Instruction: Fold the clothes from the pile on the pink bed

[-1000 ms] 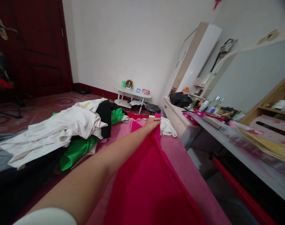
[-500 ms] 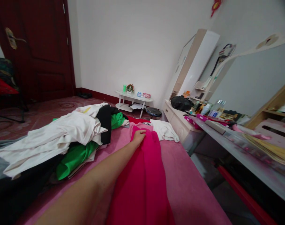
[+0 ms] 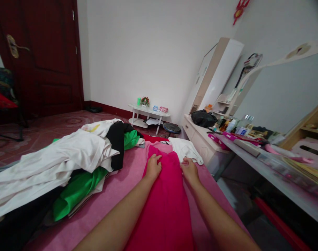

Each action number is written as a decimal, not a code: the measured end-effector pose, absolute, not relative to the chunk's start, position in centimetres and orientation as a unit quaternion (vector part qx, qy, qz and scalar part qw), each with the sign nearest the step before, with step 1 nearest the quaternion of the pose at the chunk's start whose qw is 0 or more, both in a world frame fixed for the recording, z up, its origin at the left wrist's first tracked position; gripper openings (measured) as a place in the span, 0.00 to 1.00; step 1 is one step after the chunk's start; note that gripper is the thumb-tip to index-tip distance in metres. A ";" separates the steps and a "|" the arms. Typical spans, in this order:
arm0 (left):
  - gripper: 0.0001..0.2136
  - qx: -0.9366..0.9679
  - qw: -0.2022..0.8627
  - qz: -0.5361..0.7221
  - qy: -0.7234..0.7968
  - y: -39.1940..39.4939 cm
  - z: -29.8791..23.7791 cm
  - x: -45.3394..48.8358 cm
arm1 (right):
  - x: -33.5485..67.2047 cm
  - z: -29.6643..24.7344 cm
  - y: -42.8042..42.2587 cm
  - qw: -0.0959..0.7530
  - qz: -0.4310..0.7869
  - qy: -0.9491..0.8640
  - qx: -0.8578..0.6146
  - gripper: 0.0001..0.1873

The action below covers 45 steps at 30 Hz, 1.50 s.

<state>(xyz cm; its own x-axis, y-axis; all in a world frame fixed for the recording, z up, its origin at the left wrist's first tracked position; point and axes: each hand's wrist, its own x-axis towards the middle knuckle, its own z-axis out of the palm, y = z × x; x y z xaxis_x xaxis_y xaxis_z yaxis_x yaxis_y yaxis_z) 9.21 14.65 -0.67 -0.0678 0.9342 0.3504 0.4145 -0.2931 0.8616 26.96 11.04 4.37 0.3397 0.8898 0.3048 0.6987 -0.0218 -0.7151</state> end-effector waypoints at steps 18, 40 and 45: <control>0.25 0.600 0.188 0.475 0.615 13.8 0.1 8.9 | 26.3 1.3 16.6 0.248 -0.052 -0.508 -0.824 0.13; 0.28 0.575 0.282 0.569 0.516 14.3 0.1 6.8 | 25.2 1.0 15.8 0.224 -0.095 -0.700 -0.671 0.11; 0.35 0.590 0.434 0.439 0.520 14.0 1.5 5.2 | 25.4 0.8 15.9 0.192 -0.098 -0.691 -0.690 0.13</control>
<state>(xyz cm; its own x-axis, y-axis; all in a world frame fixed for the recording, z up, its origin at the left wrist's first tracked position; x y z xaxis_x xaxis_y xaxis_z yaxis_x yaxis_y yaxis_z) 5.22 13.97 1.47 0.0729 0.9951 0.0669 0.2321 -0.0822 0.9692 25.41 15.91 0.80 0.0265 0.9161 0.4000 0.9912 0.0278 -0.1294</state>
